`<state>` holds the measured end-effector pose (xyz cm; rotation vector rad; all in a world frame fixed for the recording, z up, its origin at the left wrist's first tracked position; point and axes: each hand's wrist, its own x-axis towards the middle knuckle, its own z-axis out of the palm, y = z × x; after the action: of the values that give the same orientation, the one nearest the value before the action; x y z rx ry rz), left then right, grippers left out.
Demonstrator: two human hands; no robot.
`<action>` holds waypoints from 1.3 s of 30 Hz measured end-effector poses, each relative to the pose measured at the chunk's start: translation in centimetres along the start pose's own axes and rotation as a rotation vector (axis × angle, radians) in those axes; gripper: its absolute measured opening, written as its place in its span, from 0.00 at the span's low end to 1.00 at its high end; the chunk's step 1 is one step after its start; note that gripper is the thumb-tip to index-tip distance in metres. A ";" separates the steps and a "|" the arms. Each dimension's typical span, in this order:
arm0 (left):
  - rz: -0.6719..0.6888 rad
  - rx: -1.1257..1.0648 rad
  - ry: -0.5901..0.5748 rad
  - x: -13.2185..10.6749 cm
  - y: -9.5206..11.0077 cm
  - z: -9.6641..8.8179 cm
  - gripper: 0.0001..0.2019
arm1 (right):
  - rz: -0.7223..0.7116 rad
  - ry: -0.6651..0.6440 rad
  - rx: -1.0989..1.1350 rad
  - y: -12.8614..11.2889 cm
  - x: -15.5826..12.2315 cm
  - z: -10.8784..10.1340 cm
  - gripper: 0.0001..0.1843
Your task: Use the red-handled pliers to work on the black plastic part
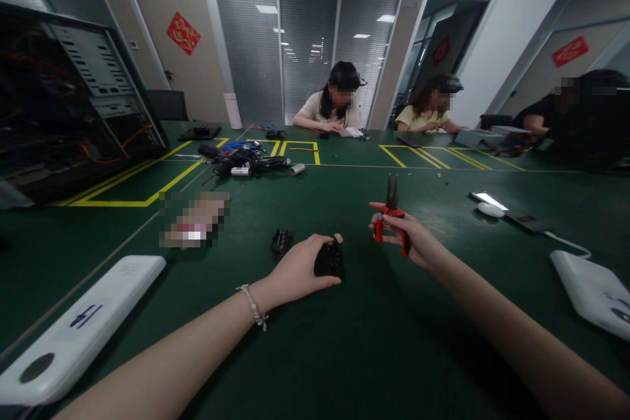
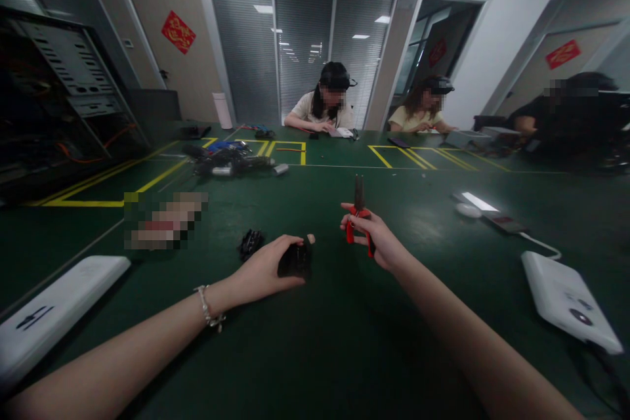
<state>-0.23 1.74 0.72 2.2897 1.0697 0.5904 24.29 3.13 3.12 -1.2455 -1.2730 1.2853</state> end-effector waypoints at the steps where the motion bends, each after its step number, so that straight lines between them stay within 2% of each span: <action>1: -0.003 -0.003 -0.001 0.0 0.0 0.0 0.29 | -0.045 0.001 -0.073 0.0 0.0 0.0 0.21; 3: -0.003 -0.006 -0.001 0.0 -0.1 0.0 0.29 | -0.143 0.014 -0.285 0.1 0.0 0.0 0.19; 8: 0.004 -0.007 0.012 0.0 -0.1 0.1 0.30 | -0.381 0.068 -0.975 0.9 0.0 0.3 0.13; 12: -0.006 -0.010 0.012 0.0 0.0 0.1 0.30 | -0.589 0.059 -1.242 1.8 0.1 1.1 0.09; 15: 0.001 -0.003 0.026 0.0 0.1 0.1 0.30 | -0.660 0.040 -1.325 2.1 0.3 1.4 0.08; 28: 0.010 -0.002 0.015 0.0 -0.1 0.2 0.30 | -0.679 -0.017 -1.478 2.2 0.4 1.0 0.07; 39: -0.011 -0.003 0.021 0.1 0.0 0.3 0.30 | -0.712 0.009 -1.643 2.3 0.2 1.6 0.06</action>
<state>0.01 1.71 0.57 2.2778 1.0901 0.6123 22.82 3.11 0.74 -1.4410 -2.5346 -0.5571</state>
